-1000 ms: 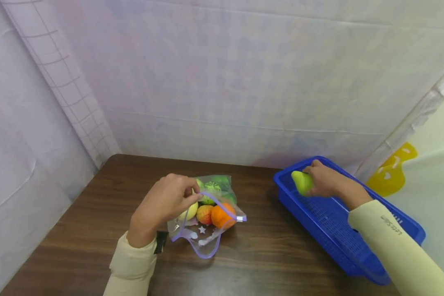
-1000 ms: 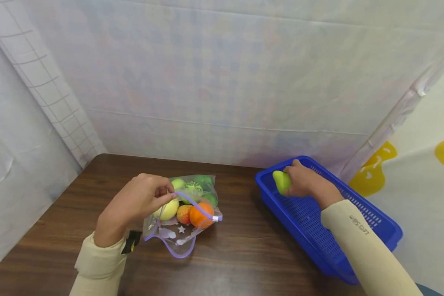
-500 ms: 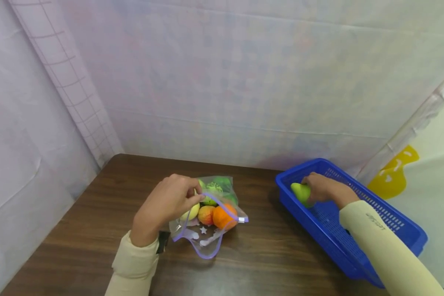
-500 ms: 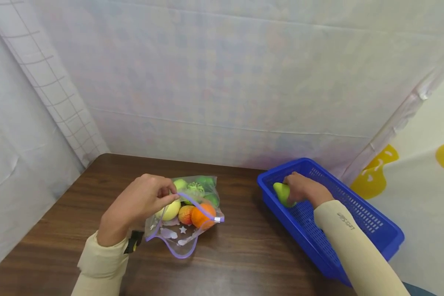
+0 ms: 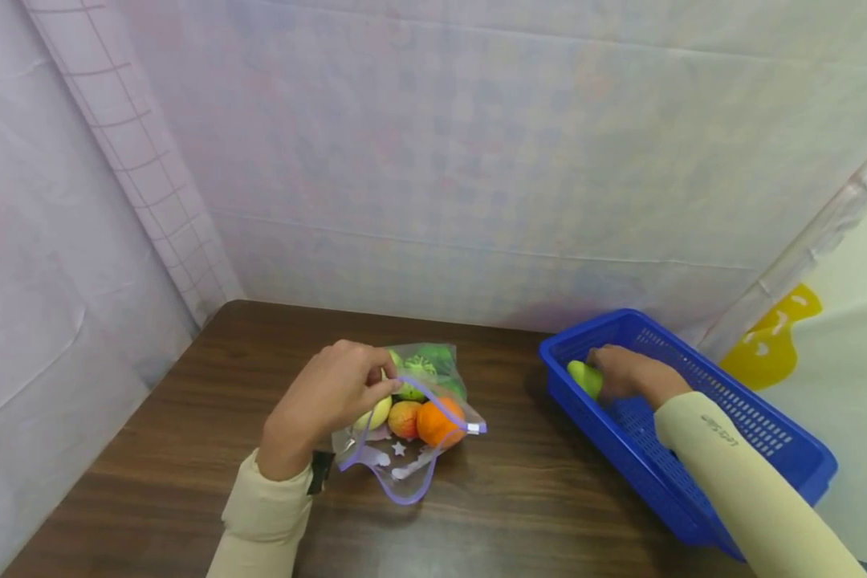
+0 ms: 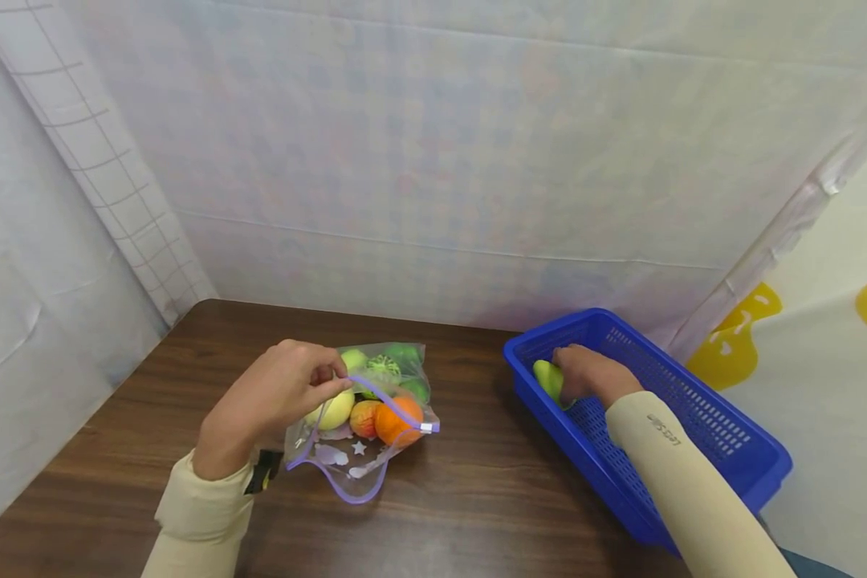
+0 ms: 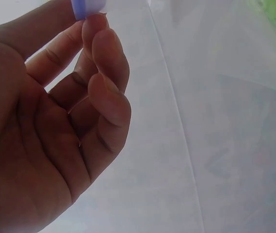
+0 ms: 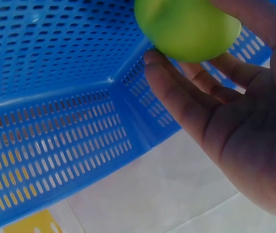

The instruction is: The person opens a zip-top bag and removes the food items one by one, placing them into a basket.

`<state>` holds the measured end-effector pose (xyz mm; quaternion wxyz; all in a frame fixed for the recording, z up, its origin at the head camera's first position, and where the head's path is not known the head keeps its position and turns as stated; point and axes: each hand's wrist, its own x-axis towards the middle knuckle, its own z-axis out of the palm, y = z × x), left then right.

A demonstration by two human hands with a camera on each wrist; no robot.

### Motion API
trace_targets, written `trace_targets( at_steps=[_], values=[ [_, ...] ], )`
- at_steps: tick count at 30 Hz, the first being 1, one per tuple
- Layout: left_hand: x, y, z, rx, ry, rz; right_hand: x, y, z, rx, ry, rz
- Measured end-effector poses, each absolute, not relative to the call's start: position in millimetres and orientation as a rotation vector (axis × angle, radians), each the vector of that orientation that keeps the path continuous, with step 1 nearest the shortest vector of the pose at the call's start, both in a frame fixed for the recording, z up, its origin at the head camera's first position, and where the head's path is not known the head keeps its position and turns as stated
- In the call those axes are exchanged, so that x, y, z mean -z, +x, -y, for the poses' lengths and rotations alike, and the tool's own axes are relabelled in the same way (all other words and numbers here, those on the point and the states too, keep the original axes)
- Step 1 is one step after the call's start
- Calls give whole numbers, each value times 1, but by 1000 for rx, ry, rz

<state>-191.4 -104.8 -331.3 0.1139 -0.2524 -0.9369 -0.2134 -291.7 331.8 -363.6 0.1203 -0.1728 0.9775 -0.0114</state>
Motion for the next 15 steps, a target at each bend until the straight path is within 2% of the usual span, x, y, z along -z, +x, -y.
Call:
trace_targets(
  at_steps=[9, 15],
  values=[
    [330, -191, 103, 636, -729, 2760, 359, -298, -335, 49, -495, -2860],
    [329, -193, 99, 645, -723, 2772, 343, -293, -332, -7, -481, -2849]
  ],
)
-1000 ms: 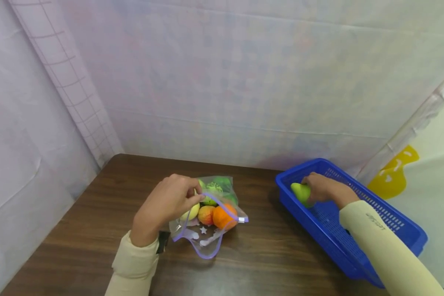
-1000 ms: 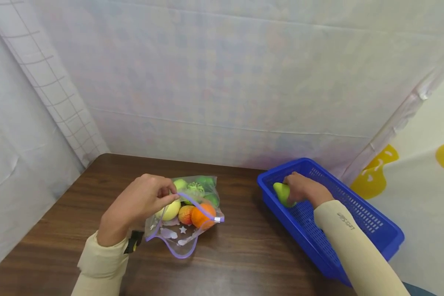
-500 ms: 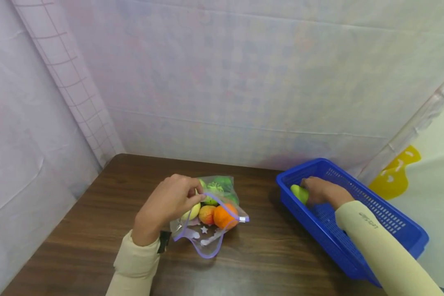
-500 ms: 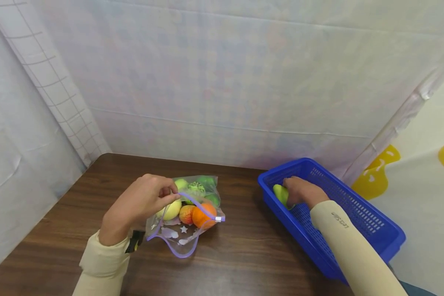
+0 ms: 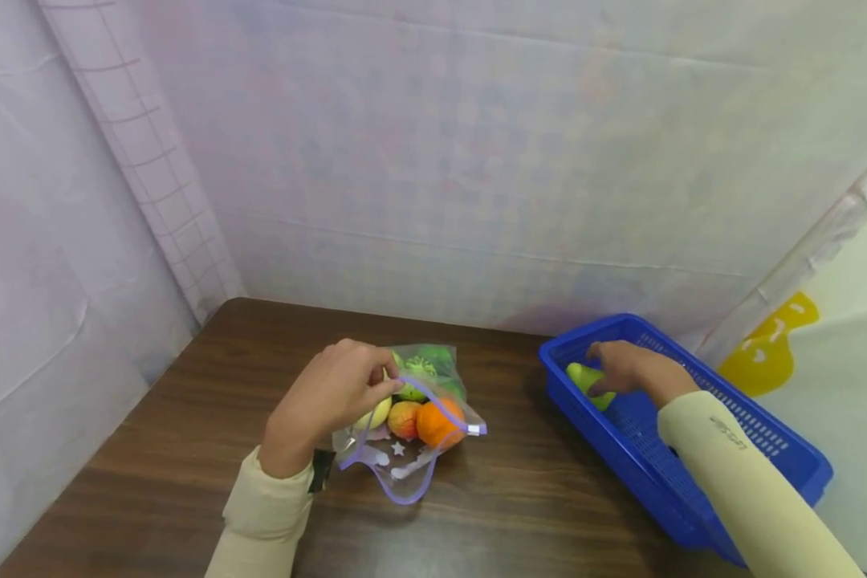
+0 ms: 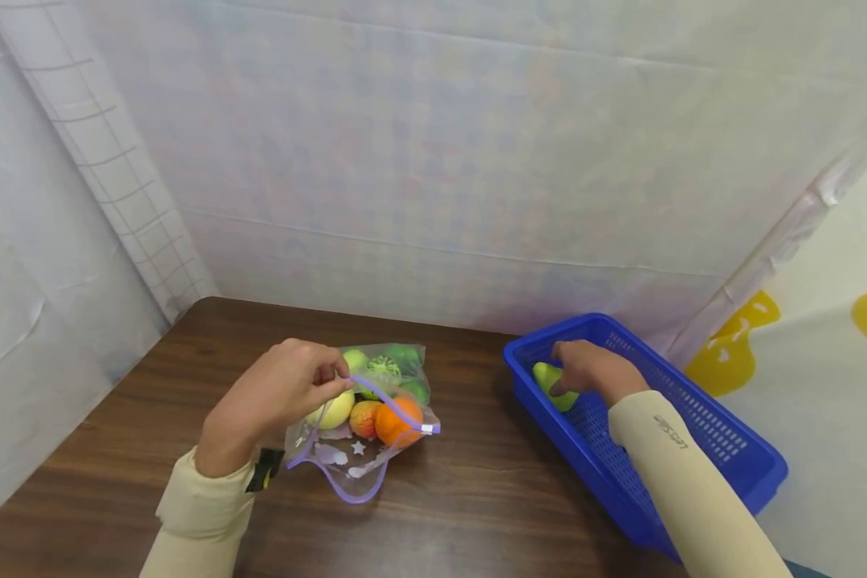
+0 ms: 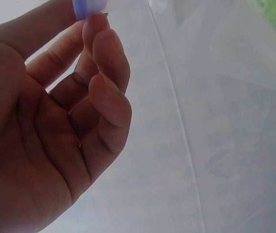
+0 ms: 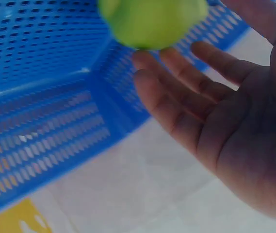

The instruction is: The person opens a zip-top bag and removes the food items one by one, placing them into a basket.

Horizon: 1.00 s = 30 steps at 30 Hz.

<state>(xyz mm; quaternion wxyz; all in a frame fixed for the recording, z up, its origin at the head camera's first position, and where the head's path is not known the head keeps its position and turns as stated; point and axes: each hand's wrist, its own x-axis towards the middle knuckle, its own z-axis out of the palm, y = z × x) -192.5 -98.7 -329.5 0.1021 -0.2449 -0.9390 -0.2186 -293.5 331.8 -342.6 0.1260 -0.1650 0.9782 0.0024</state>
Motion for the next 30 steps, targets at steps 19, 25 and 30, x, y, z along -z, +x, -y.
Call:
trace_targets(
  at_steps=[19, 25, 30],
  values=[
    [329, -190, 93, 624, -748, 2707, 261, -159, -208, 421, -1040, -3371],
    [331, -191, 92, 625, -777, 2651, 296, -134, -169, 692, -1361, -3430],
    [332, -192, 91, 618, -815, 2576, 327, -130, -136, 659, -1464, -3252]
  ],
)
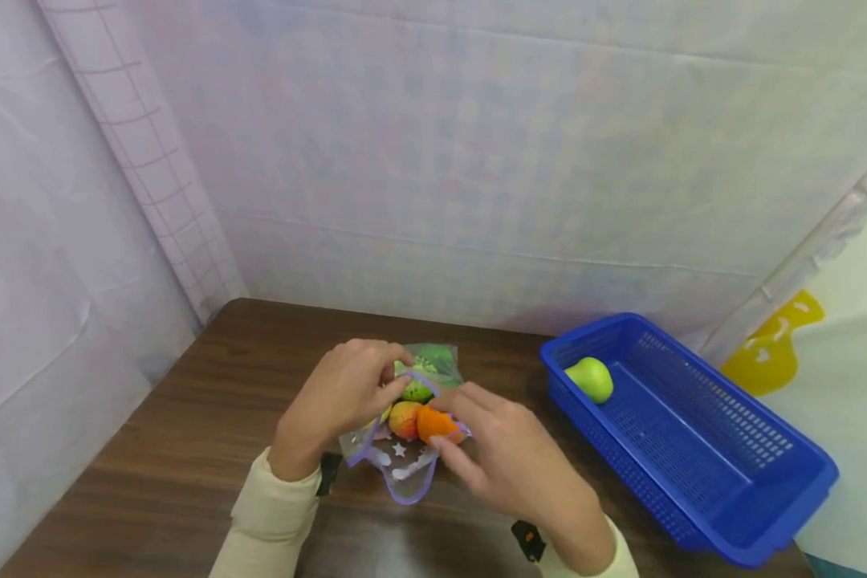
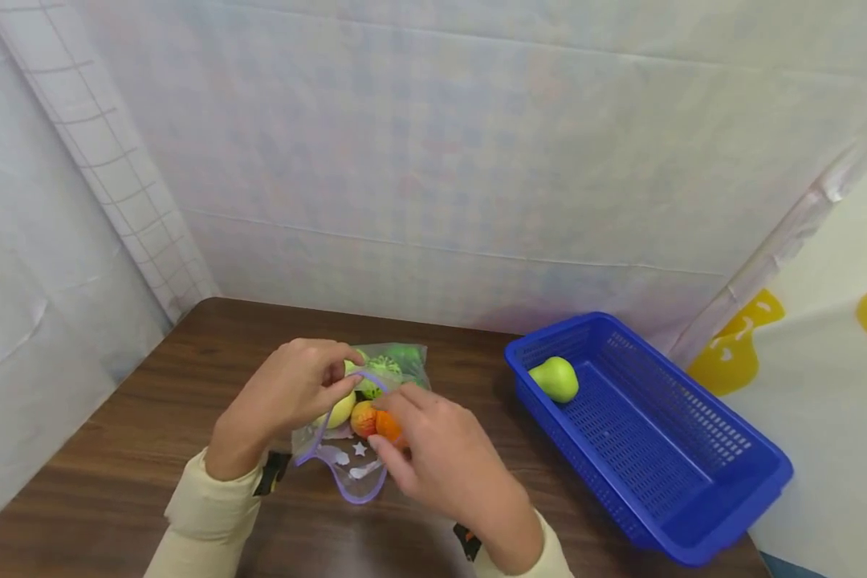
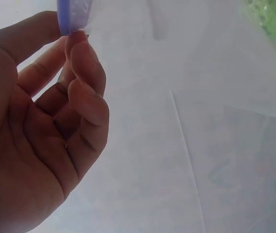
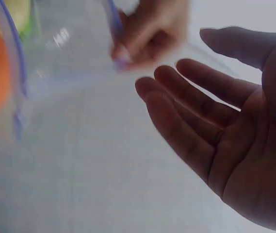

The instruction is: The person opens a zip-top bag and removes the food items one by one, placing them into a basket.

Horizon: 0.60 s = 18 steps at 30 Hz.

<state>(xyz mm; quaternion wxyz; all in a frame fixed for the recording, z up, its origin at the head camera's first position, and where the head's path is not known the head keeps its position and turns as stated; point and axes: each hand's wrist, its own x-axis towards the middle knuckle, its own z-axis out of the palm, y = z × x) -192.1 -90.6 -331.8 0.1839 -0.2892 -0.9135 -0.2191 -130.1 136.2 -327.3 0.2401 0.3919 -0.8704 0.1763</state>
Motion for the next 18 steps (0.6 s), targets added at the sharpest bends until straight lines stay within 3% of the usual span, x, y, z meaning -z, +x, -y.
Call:
trace_targets(
  at_steps=[7, 18],
  values=[
    [333, -190, 88, 607, -812, 2549, 369, -144, -102, -322, 1196, 2510],
    [336, -190, 83, 575, -888, 2519, 431, -170, -76, 170, 755, 2443]
  ],
)
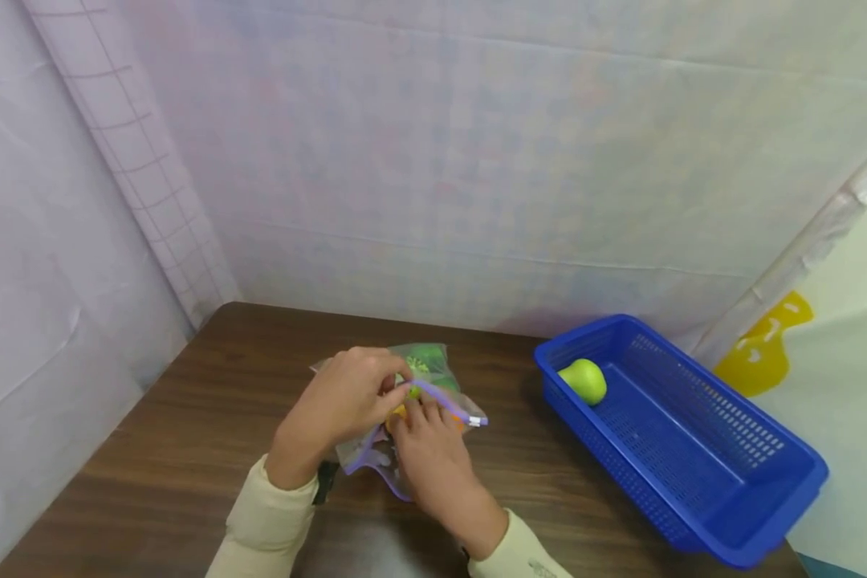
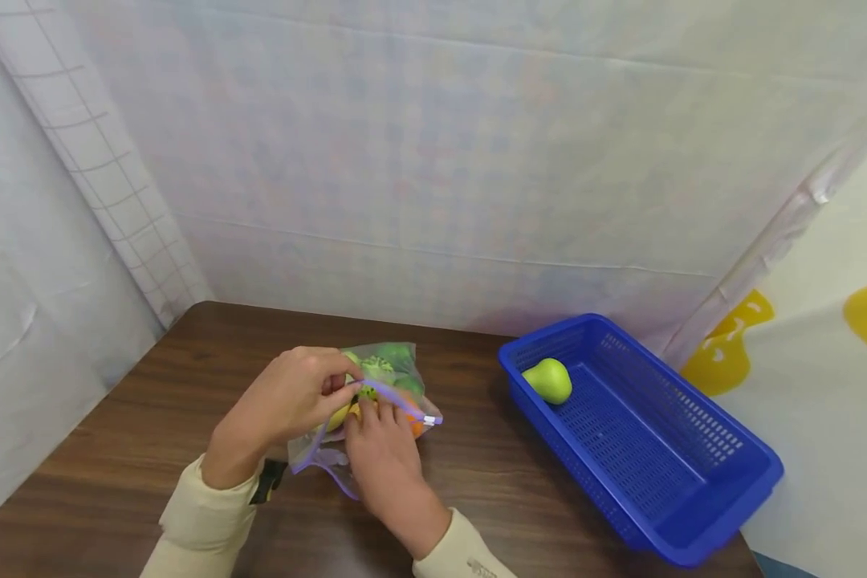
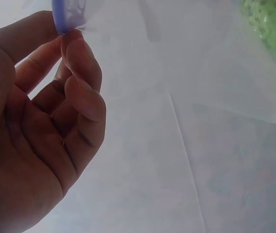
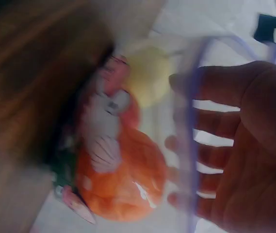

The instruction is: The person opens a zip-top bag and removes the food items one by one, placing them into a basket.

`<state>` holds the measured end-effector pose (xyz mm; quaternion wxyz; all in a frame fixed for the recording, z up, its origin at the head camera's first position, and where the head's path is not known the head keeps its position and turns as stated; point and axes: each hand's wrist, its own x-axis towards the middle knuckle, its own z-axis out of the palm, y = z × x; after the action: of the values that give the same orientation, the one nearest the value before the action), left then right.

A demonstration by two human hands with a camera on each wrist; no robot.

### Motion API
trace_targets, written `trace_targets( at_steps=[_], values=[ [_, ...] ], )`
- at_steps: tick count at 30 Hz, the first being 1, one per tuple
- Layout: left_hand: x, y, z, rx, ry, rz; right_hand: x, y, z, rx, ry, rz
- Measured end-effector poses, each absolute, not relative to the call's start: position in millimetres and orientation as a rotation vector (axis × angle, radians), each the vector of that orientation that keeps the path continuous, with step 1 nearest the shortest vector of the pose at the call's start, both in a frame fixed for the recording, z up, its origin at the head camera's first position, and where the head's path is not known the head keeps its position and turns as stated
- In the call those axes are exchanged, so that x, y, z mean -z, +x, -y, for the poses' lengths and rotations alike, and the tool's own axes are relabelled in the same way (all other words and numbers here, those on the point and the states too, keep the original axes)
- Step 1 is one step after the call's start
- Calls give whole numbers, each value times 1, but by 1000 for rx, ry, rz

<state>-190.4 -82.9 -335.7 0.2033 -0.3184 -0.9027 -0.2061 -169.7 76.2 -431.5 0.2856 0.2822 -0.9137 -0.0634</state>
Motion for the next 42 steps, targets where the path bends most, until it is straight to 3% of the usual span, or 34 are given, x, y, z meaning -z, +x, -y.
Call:
trace_targets(
  at_steps=[13, 42],
  values=[
    [341, -190, 74, 568, -984, 2522, 449, -180, -75, 221, 427, 2503],
    [342, -190, 70, 591, -971, 2526, 433, -169, -78, 183, 471, 2533]
  ],
)
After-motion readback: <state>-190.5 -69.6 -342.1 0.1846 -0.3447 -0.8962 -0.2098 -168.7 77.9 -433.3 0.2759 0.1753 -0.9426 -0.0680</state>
